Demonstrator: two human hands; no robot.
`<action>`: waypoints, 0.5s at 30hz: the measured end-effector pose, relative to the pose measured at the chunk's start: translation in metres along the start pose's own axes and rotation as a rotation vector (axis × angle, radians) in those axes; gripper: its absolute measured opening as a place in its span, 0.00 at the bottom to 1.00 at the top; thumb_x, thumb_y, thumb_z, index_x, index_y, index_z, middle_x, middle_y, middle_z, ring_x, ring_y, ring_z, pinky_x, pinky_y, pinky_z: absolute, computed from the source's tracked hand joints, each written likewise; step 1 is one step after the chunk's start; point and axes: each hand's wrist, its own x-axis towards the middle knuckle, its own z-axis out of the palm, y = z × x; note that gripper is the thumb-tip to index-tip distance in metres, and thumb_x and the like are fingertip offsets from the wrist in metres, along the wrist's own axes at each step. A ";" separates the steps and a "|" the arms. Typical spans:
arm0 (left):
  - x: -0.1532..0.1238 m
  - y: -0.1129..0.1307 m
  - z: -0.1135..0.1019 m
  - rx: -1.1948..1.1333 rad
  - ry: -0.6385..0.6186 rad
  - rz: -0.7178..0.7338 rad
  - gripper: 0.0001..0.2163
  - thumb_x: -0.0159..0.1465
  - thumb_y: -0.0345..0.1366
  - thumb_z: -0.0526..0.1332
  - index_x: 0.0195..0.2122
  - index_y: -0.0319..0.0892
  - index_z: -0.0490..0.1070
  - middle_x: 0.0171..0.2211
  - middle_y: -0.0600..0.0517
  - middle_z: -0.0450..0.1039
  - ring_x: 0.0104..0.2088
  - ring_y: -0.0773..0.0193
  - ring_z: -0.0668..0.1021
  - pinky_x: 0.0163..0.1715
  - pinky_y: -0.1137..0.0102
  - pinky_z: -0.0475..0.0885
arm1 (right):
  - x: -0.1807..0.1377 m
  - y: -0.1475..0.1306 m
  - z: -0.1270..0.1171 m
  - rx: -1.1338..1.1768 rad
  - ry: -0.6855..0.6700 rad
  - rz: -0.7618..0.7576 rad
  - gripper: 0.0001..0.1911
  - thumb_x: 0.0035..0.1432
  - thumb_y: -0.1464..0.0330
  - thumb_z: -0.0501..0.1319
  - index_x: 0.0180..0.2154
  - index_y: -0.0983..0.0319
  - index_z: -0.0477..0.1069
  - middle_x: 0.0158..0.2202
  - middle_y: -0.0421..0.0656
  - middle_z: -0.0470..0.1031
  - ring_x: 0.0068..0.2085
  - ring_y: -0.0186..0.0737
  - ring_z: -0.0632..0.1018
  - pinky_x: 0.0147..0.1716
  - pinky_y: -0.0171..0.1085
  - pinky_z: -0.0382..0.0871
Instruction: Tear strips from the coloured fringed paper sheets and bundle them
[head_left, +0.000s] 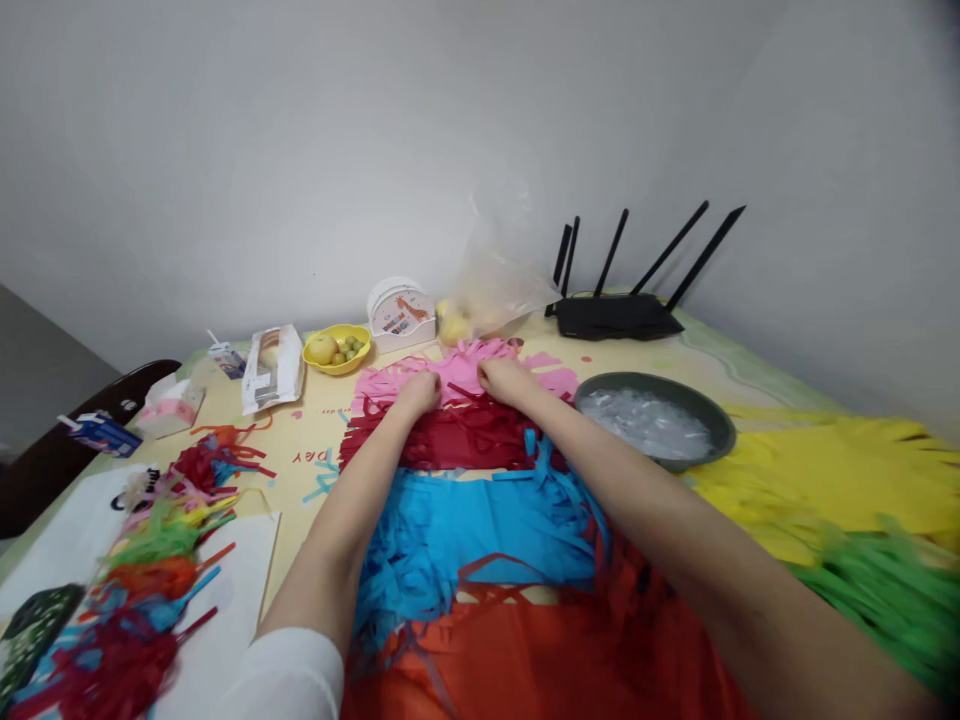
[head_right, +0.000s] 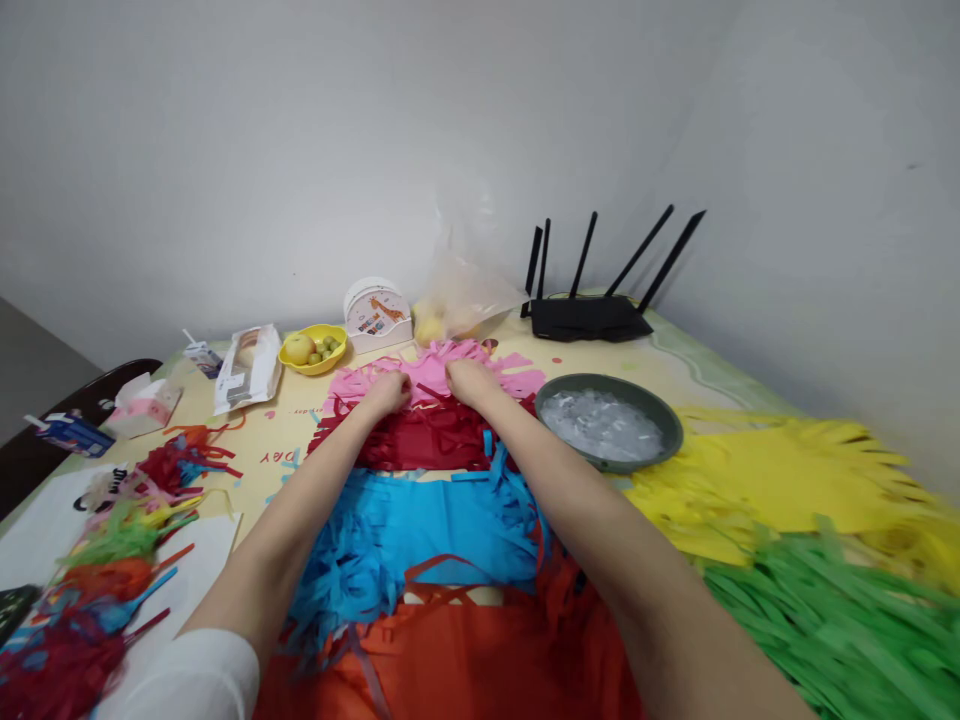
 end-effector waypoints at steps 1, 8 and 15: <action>0.000 0.000 0.000 -0.009 0.005 -0.006 0.15 0.67 0.40 0.59 0.52 0.39 0.69 0.51 0.45 0.71 0.47 0.58 0.76 0.46 0.57 0.74 | 0.000 0.001 -0.002 0.011 0.010 0.006 0.15 0.64 0.72 0.52 0.47 0.69 0.74 0.45 0.59 0.77 0.47 0.50 0.77 0.48 0.42 0.67; 0.002 -0.005 -0.009 -0.128 0.115 -0.063 0.14 0.67 0.41 0.59 0.49 0.38 0.70 0.46 0.46 0.73 0.43 0.60 0.77 0.44 0.59 0.75 | -0.015 -0.025 -0.018 0.073 0.154 -0.095 0.20 0.67 0.68 0.48 0.55 0.70 0.66 0.54 0.60 0.70 0.57 0.52 0.69 0.56 0.45 0.59; 0.003 -0.004 -0.023 -0.272 0.412 -0.103 0.06 0.61 0.29 0.58 0.35 0.36 0.74 0.34 0.48 0.78 0.36 0.62 0.77 0.40 0.68 0.71 | -0.009 -0.081 0.019 0.102 -0.012 -0.169 0.18 0.65 0.63 0.58 0.53 0.65 0.68 0.53 0.50 0.71 0.51 0.45 0.74 0.52 0.49 0.68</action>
